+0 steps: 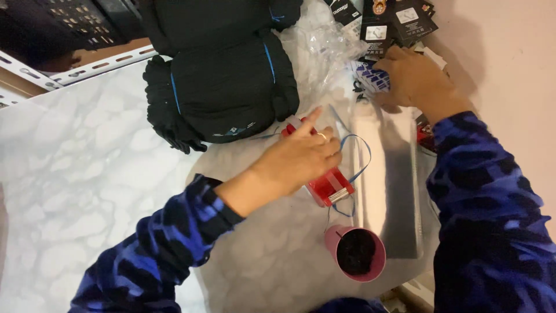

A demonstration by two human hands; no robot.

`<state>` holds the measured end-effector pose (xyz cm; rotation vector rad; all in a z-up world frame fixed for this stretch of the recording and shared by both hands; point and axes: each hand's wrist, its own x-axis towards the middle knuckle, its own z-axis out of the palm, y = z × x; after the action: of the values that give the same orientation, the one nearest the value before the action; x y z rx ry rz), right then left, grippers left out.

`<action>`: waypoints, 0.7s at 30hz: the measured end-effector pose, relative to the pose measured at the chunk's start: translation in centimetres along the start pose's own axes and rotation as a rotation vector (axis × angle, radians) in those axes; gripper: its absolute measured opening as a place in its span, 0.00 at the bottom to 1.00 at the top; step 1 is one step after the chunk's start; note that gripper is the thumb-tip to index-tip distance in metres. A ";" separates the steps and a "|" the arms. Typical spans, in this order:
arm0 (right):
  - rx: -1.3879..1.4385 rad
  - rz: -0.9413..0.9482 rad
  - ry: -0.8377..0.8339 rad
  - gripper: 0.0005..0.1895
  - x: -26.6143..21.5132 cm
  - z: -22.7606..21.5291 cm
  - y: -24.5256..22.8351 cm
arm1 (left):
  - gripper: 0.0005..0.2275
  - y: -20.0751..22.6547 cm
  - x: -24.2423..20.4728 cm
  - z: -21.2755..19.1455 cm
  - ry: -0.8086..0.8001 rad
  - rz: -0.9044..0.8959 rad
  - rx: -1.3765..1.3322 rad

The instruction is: The person assembles hair clips by inserting black plastic clips into small white and blue cardboard packaging cards. They handle the clips and cards by hand, repeatedly picking up a clip and inserting it into the packaging slot, then placing the finished item on the table.

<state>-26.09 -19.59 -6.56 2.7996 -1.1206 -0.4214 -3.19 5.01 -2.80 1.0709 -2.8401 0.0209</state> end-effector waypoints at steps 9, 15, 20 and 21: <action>-0.362 -0.102 0.420 0.11 1.1 5.5 -1.6 | 0.08 1.5 2.2 4.2 -0.139 0.074 0.443; -0.453 -0.012 0.633 0.09 3.0 6.7 -2.9 | 0.06 4.7 -4.6 2.6 -0.143 0.042 0.337; -0.583 -0.002 0.461 0.09 2.2 4.7 -3.2 | 0.06 6.6 -14.1 -1.2 -0.123 -0.068 0.225; -0.593 0.030 0.505 0.11 2.0 4.4 -2.8 | 0.06 6.7 -16.1 -1.4 -0.028 -0.116 0.135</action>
<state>-24.15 -18.90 -11.71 2.1832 -0.7614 -0.0187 4.54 20.72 -2.87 1.2708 -2.8301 0.1919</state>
